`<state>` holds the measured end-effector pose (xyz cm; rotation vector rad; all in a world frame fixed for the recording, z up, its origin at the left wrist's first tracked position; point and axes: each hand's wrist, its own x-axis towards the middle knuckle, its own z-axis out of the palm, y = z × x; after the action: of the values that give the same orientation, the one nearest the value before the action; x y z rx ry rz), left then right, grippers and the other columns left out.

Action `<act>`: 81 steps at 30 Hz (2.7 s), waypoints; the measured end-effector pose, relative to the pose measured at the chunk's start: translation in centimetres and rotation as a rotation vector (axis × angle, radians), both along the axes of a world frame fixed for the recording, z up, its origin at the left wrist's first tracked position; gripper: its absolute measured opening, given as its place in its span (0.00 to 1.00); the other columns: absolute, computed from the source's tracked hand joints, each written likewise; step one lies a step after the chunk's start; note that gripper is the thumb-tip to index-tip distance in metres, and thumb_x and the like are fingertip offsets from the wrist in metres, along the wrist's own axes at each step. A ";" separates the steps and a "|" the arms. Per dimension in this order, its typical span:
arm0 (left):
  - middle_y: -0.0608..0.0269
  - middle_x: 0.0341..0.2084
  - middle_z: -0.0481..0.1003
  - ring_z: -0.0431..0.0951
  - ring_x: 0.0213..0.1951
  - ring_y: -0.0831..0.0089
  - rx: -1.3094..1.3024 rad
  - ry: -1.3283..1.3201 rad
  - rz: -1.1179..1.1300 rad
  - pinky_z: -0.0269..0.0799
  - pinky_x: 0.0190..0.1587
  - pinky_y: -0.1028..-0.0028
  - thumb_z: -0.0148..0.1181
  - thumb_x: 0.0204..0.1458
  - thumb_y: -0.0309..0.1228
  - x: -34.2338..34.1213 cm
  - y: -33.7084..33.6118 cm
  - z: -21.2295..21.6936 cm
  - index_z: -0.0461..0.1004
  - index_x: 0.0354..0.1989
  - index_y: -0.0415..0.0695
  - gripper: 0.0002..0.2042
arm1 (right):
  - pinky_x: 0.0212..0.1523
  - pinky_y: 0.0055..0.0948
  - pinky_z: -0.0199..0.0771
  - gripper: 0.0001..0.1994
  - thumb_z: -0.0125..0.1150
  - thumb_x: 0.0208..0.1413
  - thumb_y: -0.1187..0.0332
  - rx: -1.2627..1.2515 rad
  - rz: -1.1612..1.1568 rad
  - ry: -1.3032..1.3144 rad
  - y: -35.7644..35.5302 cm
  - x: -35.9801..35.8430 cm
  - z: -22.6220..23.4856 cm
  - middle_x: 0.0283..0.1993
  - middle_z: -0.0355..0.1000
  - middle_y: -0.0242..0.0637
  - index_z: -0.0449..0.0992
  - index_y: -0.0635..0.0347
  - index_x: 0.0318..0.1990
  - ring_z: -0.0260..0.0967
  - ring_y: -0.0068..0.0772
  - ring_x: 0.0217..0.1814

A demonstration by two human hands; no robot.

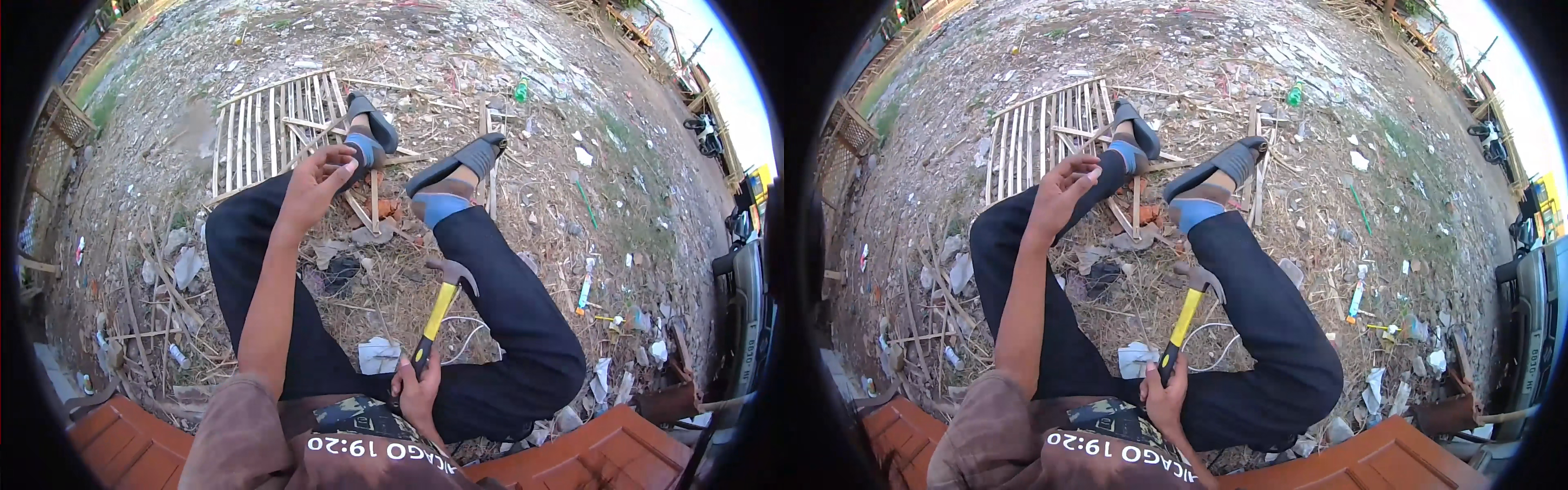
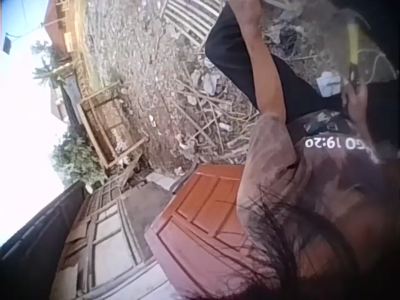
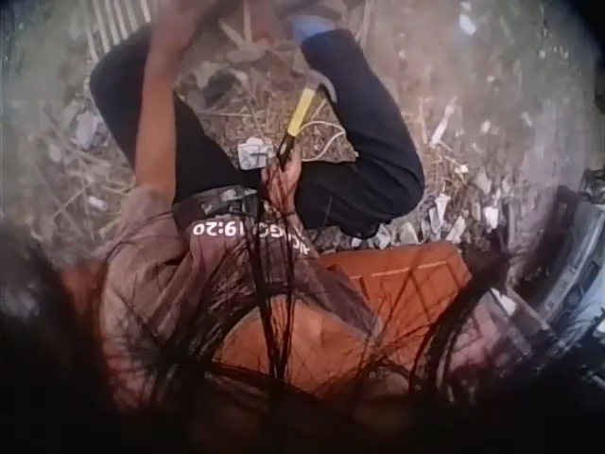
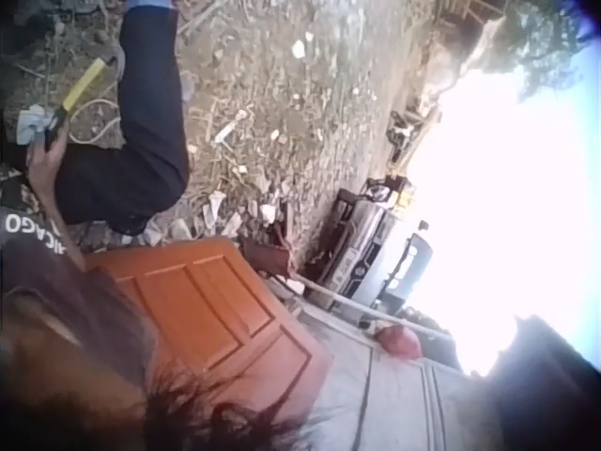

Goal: The person uses a hammer to nail a thin wooden strip into a larger wooden frame, then picks up a small nail from the ground to continue the assembly.

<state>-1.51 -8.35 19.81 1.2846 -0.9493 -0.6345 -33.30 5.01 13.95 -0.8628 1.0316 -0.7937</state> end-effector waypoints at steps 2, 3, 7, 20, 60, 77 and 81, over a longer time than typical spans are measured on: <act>0.66 0.38 0.77 0.75 0.38 0.80 0.160 -0.059 0.020 0.72 0.42 0.77 0.61 0.58 0.29 0.0 -0.2 -1.9 0.75 0.49 0.40 0.12 | 0.15 0.20 0.61 0.17 0.54 0.64 0.75 0.032 -0.044 -0.015 -1.4 0.3 -0.4 0.21 0.61 0.29 0.56 0.65 0.56 0.60 0.17 0.16; 0.66 0.37 0.77 0.76 0.37 0.80 0.213 -0.102 0.015 0.73 0.42 0.76 0.61 0.58 0.29 0.0 -0.2 -3.2 0.75 0.49 0.40 0.13 | 0.15 0.20 0.61 0.17 0.54 0.64 0.75 0.033 -0.048 -0.021 -1.9 0.6 -0.7 0.21 0.61 0.29 0.56 0.65 0.56 0.60 0.17 0.16; 0.65 0.38 0.77 0.76 0.38 0.78 0.397 -0.226 -0.047 0.73 0.44 0.75 0.60 0.57 0.25 -1.0 -0.3 -7.3 0.74 0.51 0.41 0.13 | 0.13 0.21 0.60 0.16 0.53 0.63 0.75 0.013 -0.070 0.015 -4.6 1.5 -2.6 0.23 0.61 0.28 0.57 0.63 0.55 0.59 0.17 0.15; 0.57 0.47 0.78 0.76 0.47 0.62 0.492 -0.259 0.071 0.71 0.51 0.64 0.71 0.45 0.26 -3.6 -1.9 -20.8 0.72 0.57 0.42 0.27 | 0.17 0.23 0.64 0.18 0.55 0.62 0.71 0.099 -0.021 0.272 -7.3 4.8 -6.1 0.21 0.63 0.28 0.63 0.63 0.58 0.62 0.18 0.16; 0.66 0.38 0.80 0.76 0.42 0.65 0.210 -0.410 0.156 0.69 0.47 0.64 0.72 0.43 0.27 -3.3 -3.3 -24.1 0.85 0.31 0.44 0.07 | 0.36 0.50 0.72 0.21 0.53 0.63 0.69 -0.400 0.392 0.887 -10.5 9.1 -5.3 0.37 0.74 0.59 0.63 0.65 0.63 0.75 0.63 0.37; 0.61 0.53 0.74 0.72 0.53 0.58 0.279 -0.505 0.059 0.66 0.57 0.62 0.74 0.41 0.30 -2.1 -2.7 -23.9 0.81 0.50 0.47 0.23 | 0.33 0.43 0.73 0.21 0.51 0.66 0.67 -0.431 0.268 0.718 -12.1 10.1 -0.3 0.30 0.73 0.53 0.62 0.65 0.63 0.76 0.54 0.30; 0.61 0.59 0.70 0.70 0.58 0.57 0.338 -0.465 0.047 0.64 0.61 0.62 0.75 0.40 0.31 -2.6 -3.4 -22.4 0.79 0.52 0.49 0.25 | 0.32 0.41 0.72 0.20 0.50 0.67 0.66 -0.513 0.167 0.662 -12.0 9.7 -0.8 0.31 0.73 0.51 0.63 0.66 0.62 0.75 0.50 0.30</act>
<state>-4.16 -11.76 -2.62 1.8004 -1.2181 -0.4784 -23.61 -7.04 13.15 -1.7048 1.3246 -0.6463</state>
